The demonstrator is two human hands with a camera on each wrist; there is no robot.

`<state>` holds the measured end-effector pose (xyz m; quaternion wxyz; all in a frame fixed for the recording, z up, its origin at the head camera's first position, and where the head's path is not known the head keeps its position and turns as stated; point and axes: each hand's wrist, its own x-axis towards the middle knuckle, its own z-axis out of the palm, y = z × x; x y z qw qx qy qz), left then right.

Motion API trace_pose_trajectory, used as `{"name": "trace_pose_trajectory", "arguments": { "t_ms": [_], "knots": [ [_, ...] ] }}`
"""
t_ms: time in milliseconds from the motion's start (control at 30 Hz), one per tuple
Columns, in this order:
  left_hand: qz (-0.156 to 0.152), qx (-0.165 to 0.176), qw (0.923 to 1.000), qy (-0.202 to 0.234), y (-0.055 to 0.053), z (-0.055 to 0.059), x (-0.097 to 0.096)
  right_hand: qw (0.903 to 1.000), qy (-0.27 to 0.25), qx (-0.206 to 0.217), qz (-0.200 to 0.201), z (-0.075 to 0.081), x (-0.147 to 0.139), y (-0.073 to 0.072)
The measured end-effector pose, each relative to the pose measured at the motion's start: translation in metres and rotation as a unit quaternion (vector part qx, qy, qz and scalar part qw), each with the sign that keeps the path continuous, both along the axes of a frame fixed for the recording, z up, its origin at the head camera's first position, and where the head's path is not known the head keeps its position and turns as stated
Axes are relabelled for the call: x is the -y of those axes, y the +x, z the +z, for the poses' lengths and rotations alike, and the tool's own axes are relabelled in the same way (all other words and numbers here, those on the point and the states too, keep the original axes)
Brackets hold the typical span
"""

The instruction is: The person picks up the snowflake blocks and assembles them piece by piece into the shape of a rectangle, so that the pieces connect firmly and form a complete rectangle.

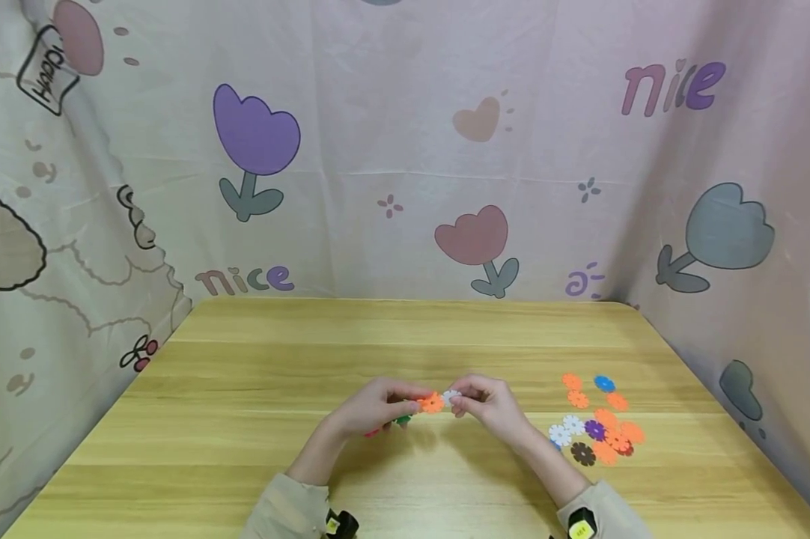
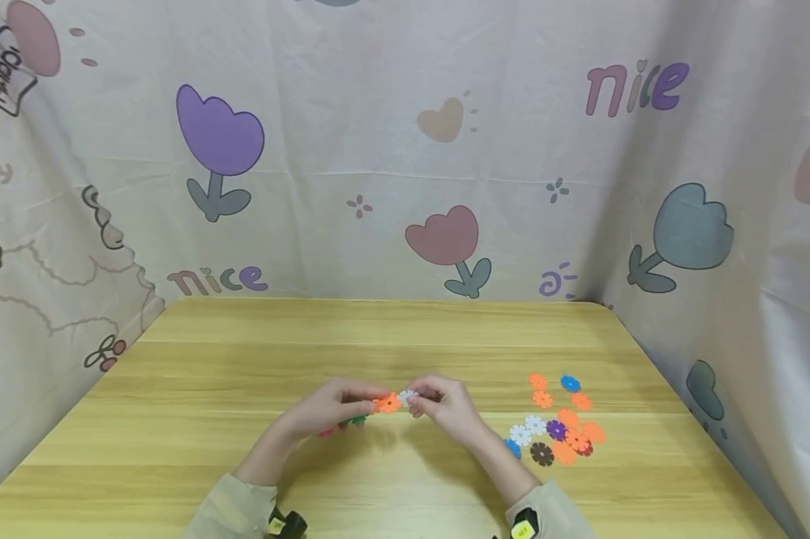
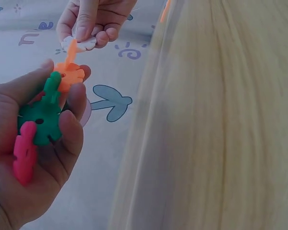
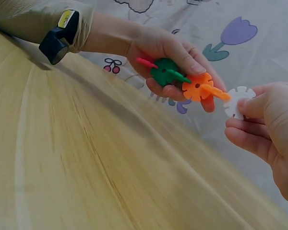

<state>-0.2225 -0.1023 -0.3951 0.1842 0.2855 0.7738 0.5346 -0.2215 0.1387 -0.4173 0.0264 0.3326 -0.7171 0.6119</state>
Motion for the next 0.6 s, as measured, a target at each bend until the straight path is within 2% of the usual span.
{"name": "trace_pose_trajectory", "arguments": {
  "t_ms": [200, 467, 600],
  "knots": [
    [0.004, 0.005, 1.0000, -0.006, 0.002, 0.003, 0.001, 1.0000, 0.000, -0.005, 0.008, 0.003, 0.001, 0.002],
    [0.023, 0.016, 0.9995, -0.011, 0.006, 0.009, 0.001, 0.9997, 0.000, -0.014, -0.022, 0.006, 0.006, 0.007],
    [0.022, 0.014, 0.9996, -0.013, 0.005, 0.009, 0.000, 0.9991, 0.009, -0.017, -0.038, 0.013, 0.009, 0.012]
  ]
}}
